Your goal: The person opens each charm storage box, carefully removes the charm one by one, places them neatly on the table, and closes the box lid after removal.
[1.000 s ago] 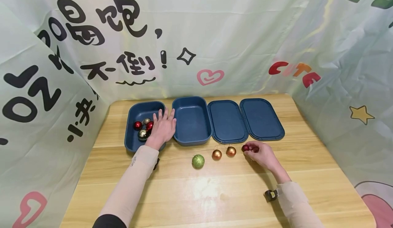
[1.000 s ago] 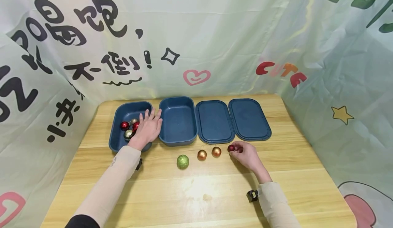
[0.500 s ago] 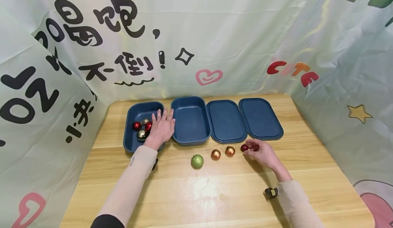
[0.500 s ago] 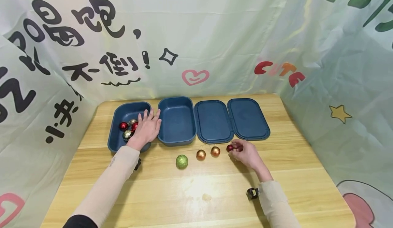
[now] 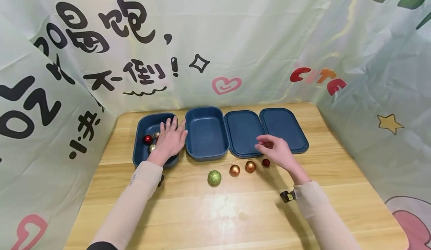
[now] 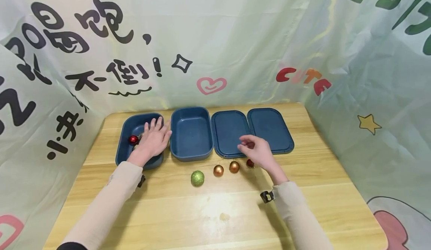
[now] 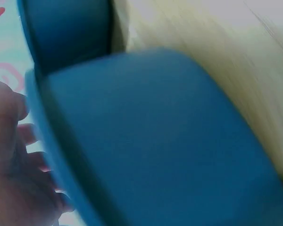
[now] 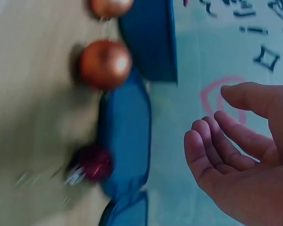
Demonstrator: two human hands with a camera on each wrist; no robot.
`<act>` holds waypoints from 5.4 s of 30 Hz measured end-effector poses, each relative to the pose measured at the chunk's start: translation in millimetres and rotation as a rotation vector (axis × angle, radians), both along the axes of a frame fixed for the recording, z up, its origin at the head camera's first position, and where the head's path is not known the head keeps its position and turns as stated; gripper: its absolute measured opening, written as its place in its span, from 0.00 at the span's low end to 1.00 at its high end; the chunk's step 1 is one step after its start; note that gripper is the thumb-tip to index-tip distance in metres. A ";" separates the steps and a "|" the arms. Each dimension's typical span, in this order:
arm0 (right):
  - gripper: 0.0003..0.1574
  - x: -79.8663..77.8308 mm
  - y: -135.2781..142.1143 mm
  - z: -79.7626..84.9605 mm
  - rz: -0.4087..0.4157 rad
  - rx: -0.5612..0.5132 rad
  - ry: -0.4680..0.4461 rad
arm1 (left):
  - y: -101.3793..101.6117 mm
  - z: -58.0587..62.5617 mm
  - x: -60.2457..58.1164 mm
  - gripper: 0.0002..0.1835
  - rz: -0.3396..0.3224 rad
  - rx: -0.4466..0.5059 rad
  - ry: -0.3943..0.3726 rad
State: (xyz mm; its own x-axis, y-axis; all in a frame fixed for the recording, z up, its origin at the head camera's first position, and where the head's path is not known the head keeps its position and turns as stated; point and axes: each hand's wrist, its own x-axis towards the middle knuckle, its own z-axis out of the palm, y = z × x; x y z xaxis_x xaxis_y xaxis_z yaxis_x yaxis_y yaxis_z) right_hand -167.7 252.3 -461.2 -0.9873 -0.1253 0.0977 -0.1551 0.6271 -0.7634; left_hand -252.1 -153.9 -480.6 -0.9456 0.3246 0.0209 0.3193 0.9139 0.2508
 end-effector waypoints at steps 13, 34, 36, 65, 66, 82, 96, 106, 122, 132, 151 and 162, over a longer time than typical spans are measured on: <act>0.20 -27.6 -81.8 29.0 0.171 -0.048 0.019 | -81.7 2.4 28.6 0.32 0.120 0.014 0.068; 0.21 -55.9 -190.5 31.9 0.353 -0.101 0.012 | -137.3 -25.7 49.0 0.33 0.247 0.086 -0.025; 0.21 -56.9 -200.0 31.1 0.369 -0.102 0.008 | -137.1 -26.5 48.6 0.33 0.250 0.096 -0.031; 0.20 -68.5 -301.7 -3.1 0.462 -0.034 -0.039 | -135.5 -32.6 44.5 0.33 0.262 0.082 -0.031; 0.20 -68.8 -304.9 -4.4 0.462 -0.030 -0.041 | -135.7 -32.9 44.3 0.33 0.263 0.083 -0.032; 0.25 -70.2 -343.1 -20.8 0.365 0.103 -0.084 | -137.0 -32.9 45.2 0.34 0.278 0.052 -0.065; 0.22 -74.9 -358.0 -30.6 0.389 0.276 -0.051 | -136.8 -30.6 45.5 0.34 0.276 0.038 -0.069; 0.16 -73.6 -364.1 -36.3 0.368 0.389 -0.019 | -136.1 -30.2 46.2 0.34 0.276 0.041 -0.069; 0.25 -64.7 -348.6 -11.7 0.379 0.287 0.033 | -134.2 -29.6 45.0 0.34 0.275 0.043 -0.084; 0.28 -39.8 -313.4 11.2 0.441 0.071 0.071 | -134.3 -28.2 44.9 0.33 0.268 0.037 -0.075; 0.33 15.8 -236.6 -22.0 0.477 -0.070 0.042 | -136.5 -25.8 43.5 0.34 0.279 0.044 -0.091; 0.31 36.3 -202.8 -26.8 0.473 -0.076 -0.061 | -133.7 -25.3 43.9 0.34 0.273 0.053 -0.098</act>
